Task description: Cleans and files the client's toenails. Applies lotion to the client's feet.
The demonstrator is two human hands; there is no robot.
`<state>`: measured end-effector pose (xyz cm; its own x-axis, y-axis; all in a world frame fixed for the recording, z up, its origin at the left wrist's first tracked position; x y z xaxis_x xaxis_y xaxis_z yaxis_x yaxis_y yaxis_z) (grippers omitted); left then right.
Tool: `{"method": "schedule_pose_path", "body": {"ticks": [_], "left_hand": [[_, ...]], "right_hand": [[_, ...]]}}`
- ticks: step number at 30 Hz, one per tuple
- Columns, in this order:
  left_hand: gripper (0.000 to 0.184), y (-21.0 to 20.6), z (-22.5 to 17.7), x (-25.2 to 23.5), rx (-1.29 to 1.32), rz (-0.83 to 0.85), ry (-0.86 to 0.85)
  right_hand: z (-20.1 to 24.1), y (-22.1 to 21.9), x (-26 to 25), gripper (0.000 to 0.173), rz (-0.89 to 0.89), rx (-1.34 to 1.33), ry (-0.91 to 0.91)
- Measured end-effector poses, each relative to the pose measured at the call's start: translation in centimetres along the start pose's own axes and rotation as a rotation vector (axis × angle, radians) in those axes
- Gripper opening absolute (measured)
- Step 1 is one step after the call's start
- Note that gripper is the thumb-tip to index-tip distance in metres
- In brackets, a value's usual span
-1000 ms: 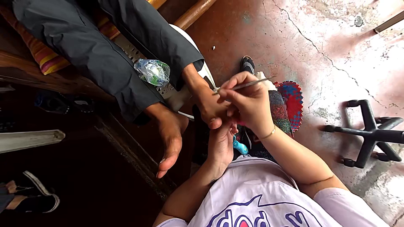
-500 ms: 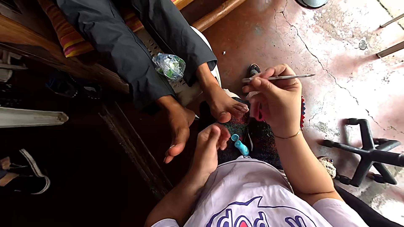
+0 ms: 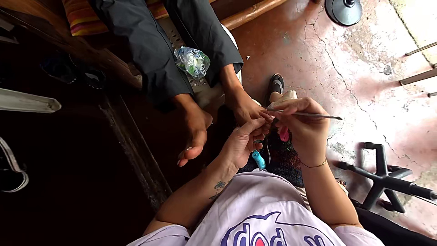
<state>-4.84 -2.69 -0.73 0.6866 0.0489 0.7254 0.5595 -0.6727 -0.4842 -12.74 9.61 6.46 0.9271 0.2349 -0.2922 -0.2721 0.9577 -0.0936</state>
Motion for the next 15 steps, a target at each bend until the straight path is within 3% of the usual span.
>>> {"method": "schedule_pose_path", "body": {"ticks": [6,9,15], "left_hand": [[0.021,0.6,0.6,0.4,-0.009,-0.082,-0.01],[0.023,0.3,0.4,0.1,-0.026,-0.099,-0.063],[0.027,0.6,0.4,-0.7,-0.045,-0.051,-0.095]], "right_hand": [[0.1,0.6,3.7,0.008,0.028,0.081,0.055],[0.1,0.4,3.6,0.007,0.016,0.14,0.166],[0.3,-0.3,3.4,0.007,0.035,0.296,0.189]]}}
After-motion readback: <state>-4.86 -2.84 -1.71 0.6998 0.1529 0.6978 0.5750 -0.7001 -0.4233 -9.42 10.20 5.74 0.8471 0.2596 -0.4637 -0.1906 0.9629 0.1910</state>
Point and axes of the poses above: each hand's wrist, its own x-axis away from the middle knuckle, its own y-axis out of the back of the hand, z = x × y, the point moved 6 cm from there along -x, towards the middle knuckle, and after that the axes turned 10 degrees about -z, right-handed, at the moved point
